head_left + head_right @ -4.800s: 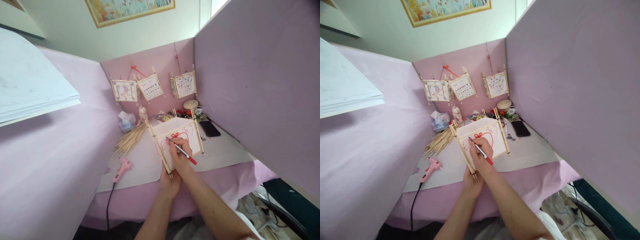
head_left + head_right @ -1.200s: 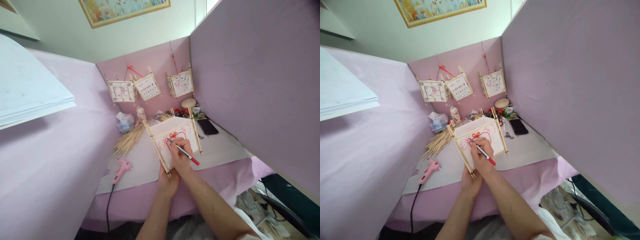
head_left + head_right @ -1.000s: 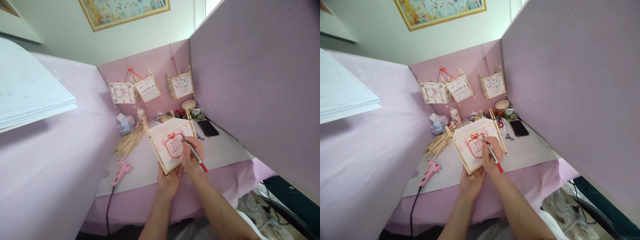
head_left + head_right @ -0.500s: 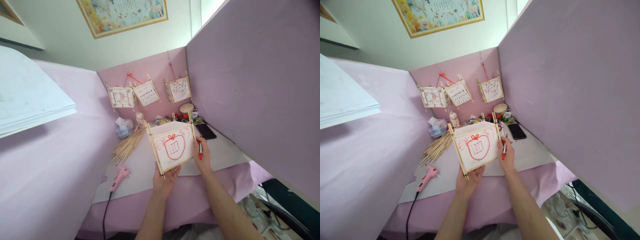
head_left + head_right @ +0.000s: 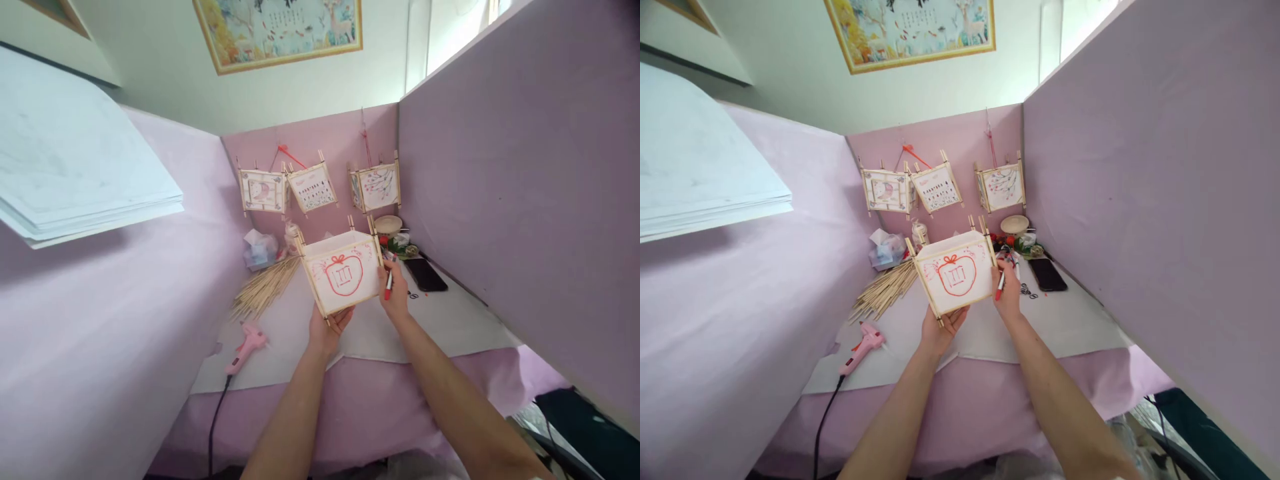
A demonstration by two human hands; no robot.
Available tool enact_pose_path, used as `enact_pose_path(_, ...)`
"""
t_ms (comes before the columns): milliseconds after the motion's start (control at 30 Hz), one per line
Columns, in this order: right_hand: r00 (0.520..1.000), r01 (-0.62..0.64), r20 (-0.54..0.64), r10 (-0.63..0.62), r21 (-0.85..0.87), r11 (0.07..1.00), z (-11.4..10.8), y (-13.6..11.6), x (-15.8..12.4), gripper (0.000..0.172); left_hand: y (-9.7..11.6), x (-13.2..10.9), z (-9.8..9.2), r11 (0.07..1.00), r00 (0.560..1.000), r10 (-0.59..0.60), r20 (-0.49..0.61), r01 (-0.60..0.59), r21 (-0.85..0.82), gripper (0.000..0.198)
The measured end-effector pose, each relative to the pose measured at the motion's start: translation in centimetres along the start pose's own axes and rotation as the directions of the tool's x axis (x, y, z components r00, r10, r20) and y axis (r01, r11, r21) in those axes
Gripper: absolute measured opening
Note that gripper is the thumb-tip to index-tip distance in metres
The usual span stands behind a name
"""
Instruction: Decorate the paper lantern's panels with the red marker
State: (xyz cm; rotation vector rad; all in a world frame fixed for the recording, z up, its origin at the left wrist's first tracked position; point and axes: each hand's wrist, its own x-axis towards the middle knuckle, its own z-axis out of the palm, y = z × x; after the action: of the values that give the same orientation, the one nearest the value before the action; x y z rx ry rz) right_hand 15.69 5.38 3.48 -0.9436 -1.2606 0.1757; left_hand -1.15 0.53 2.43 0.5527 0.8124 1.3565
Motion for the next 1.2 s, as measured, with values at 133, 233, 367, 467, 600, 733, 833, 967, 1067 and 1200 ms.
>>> enact_pose_path(133,1.000,-0.021,-0.002,0.021,-0.042,0.999,0.4,2.0,-1.1,0.031,-1.0,0.7,-0.9,0.994,0.998,0.012,-0.069,-0.005,0.107,0.046)
enact_pose_path(233,1.000,-0.029,0.007,0.029,-0.068,0.997,0.4,2.9,-1.6,0.032,-1.1,1.0,-1.7,0.993,0.994,0.026,-0.108,-0.013,0.116,0.048)
enact_pose_path(367,0.997,-0.056,0.055,0.061,-0.092,0.994,0.4,3.7,-2.2,0.035,-1.1,1.3,-2.2,0.991,0.988,0.062,-0.139,-0.045,0.123,0.045)
enact_pose_path(467,0.994,-0.064,0.084,0.071,-0.088,0.994,0.2,3.9,-2.6,0.038,-1.3,1.4,-2.2,0.990,0.980,0.104,-0.167,-0.085,0.115,0.037)
enact_pose_path(600,0.990,-0.068,0.117,0.078,-0.086,0.994,0.0,3.7,-3.1,0.040,-1.3,1.7,-2.5,0.989,0.968,0.133,-0.213,-0.117,0.088,0.029)
enact_pose_path(733,0.987,-0.075,0.137,0.086,-0.082,0.994,0.1,3.4,-3.2,0.040,-1.0,1.9,-2.8,0.990,0.963,0.141,-0.228,-0.131,0.059,0.025)
enact_pose_path(833,0.985,-0.088,0.145,0.096,-0.062,0.994,0.1,3.4,-3.3,0.041,-0.8,1.9,-3.0,0.991,0.965,0.132,-0.228,-0.125,0.047,0.024)
enact_pose_path(967,0.982,-0.098,0.156,0.108,-0.067,0.993,0.1,3.4,-3.4,0.041,-0.8,2.0,-3.2,0.994,0.969,0.106,-0.223,-0.100,0.040,0.023)
enact_pose_path(1067,0.982,-0.100,0.156,0.111,-0.078,0.992,0.2,3.4,-3.4,0.041,-0.9,2.0,-3.3,0.995,0.973,0.098,-0.209,-0.093,0.032,0.021)
enact_pose_path(1200,0.979,-0.083,0.182,0.092,-0.057,0.995,0.2,3.5,-3.4,0.042,-0.9,2.1,-3.4,0.995,0.976,0.102,-0.193,-0.102,0.011,0.015)
